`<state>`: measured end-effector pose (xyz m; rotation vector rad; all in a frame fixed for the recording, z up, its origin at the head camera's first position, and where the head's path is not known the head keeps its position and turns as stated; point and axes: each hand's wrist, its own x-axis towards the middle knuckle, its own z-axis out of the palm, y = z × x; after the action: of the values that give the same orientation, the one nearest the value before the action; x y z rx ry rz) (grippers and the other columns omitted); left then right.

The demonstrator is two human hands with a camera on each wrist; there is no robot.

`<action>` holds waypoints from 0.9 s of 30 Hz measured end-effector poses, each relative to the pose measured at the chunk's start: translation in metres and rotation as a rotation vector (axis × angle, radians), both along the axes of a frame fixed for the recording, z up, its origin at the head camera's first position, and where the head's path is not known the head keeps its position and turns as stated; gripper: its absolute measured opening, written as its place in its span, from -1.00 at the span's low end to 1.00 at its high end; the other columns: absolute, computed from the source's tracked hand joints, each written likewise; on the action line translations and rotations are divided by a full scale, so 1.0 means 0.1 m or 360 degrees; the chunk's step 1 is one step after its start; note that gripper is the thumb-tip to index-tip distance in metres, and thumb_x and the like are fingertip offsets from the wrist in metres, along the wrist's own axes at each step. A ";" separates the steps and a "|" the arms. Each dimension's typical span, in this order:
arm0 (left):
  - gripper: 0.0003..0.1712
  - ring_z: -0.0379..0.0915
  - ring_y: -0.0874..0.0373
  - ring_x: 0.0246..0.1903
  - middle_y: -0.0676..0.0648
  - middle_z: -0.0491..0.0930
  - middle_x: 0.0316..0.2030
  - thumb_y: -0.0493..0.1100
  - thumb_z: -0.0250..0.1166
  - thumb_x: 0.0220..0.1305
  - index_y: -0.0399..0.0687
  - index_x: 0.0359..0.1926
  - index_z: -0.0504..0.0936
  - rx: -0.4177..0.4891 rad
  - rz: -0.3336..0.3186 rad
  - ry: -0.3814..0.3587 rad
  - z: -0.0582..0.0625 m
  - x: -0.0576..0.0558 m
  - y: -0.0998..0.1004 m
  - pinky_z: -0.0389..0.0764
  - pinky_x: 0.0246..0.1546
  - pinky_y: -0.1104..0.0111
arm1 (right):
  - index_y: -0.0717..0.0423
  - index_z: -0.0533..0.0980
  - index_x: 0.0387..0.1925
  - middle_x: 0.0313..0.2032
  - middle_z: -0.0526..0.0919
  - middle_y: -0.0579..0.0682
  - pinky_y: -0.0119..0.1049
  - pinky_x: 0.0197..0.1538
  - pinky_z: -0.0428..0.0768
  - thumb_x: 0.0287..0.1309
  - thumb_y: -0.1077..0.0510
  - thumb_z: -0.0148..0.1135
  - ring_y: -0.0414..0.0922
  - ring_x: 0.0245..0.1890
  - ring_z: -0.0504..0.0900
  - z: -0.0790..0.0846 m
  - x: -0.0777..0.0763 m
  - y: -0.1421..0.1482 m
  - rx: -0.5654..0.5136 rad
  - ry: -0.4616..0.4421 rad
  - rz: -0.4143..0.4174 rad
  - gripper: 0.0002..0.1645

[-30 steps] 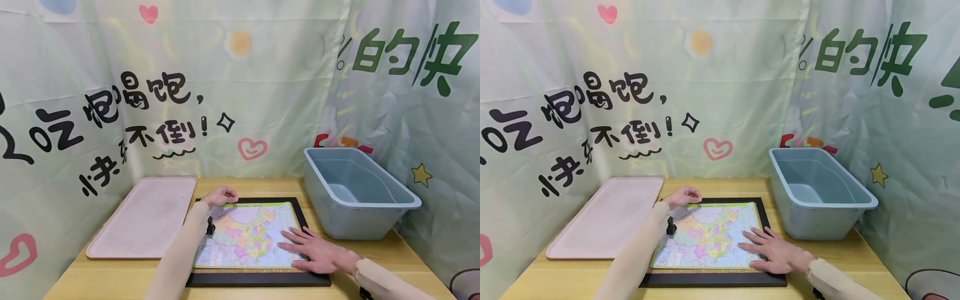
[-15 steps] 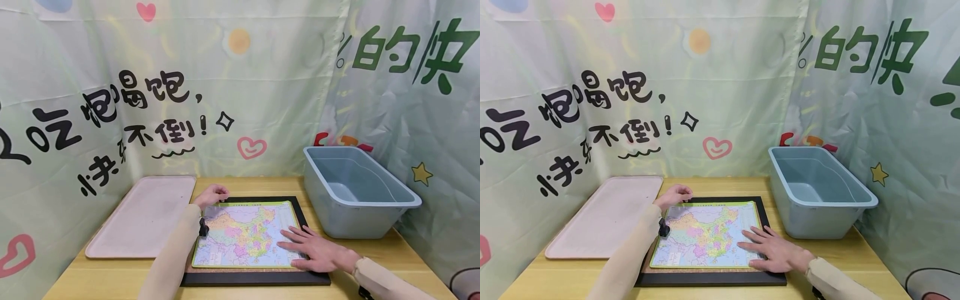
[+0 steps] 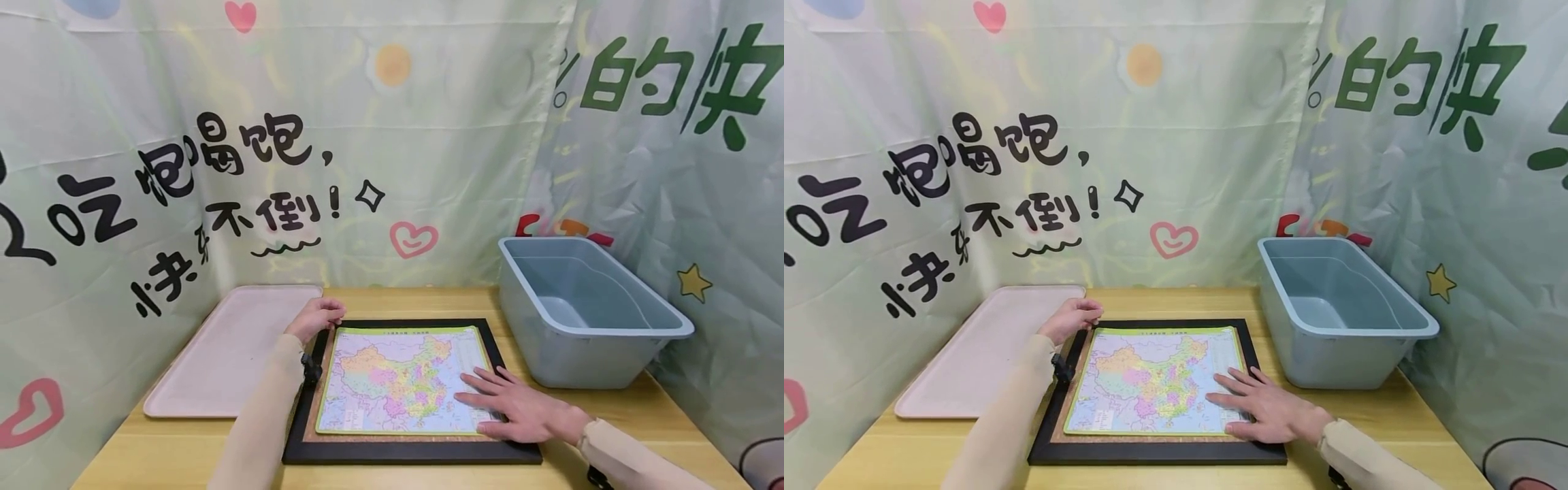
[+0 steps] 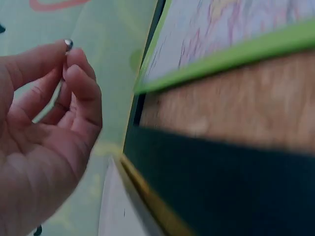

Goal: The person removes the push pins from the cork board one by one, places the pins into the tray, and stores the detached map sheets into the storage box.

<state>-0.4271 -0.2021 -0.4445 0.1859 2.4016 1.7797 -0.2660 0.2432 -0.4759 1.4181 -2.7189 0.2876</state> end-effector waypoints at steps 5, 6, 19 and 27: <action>-0.67 0.45 0.22 -0.47 -0.09 0.58 -0.33 -0.23 0.23 0.36 -0.41 0.03 0.53 -0.0034 0.0128 -0.0090 0.03 0.09 -0.21 0.44 -0.48 0.44 | -0.36 0.21 0.46 0.49 0.18 0.01 0.06 0.29 -0.17 0.42 -0.16 0.00 0.21 0.45 0.15 -0.01 -0.01 -0.01 -0.0009 -0.0023 0.0007 -0.38; -0.66 0.44 0.23 -0.48 -0.08 0.58 -0.34 -0.22 0.23 0.37 -0.40 0.04 0.53 -0.0052 0.0154 -0.0102 0.03 0.11 -0.25 0.41 -0.50 0.45 | -0.36 0.21 0.46 0.49 0.18 0.01 0.07 0.29 -0.16 0.42 -0.16 0.00 0.21 0.45 0.15 -0.01 -0.01 -0.01 -0.0010 -0.0028 0.0003 -0.38; -0.71 0.29 0.28 -0.67 0.03 0.47 -0.64 -0.26 0.18 0.34 -0.45 -0.05 0.57 -0.0205 0.0317 -0.0261 -0.09 0.14 -0.77 0.33 -0.62 0.46 | -0.40 0.21 0.45 0.49 0.18 -0.01 -0.06 0.38 -0.25 0.42 -0.22 -0.03 0.20 0.46 0.15 -0.01 -0.01 0.00 -0.0002 -0.0038 -0.0011 -0.39; -0.74 0.20 0.25 -0.76 0.04 0.37 -0.79 -0.28 0.24 0.12 -0.10 -0.68 0.48 -0.0346 0.0416 -0.0408 -0.14 0.16 -0.91 0.23 -0.73 0.45 | -0.40 0.20 0.45 0.49 0.18 -0.01 0.11 0.34 -0.11 0.43 -0.22 -0.05 0.21 0.46 0.14 0.01 0.00 -0.01 0.0001 -0.0067 -0.0028 -0.39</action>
<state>-0.4112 -0.2926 -0.4581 -0.3733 2.4916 1.5055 -0.2661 0.2427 -0.4752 1.4030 -2.7637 0.3197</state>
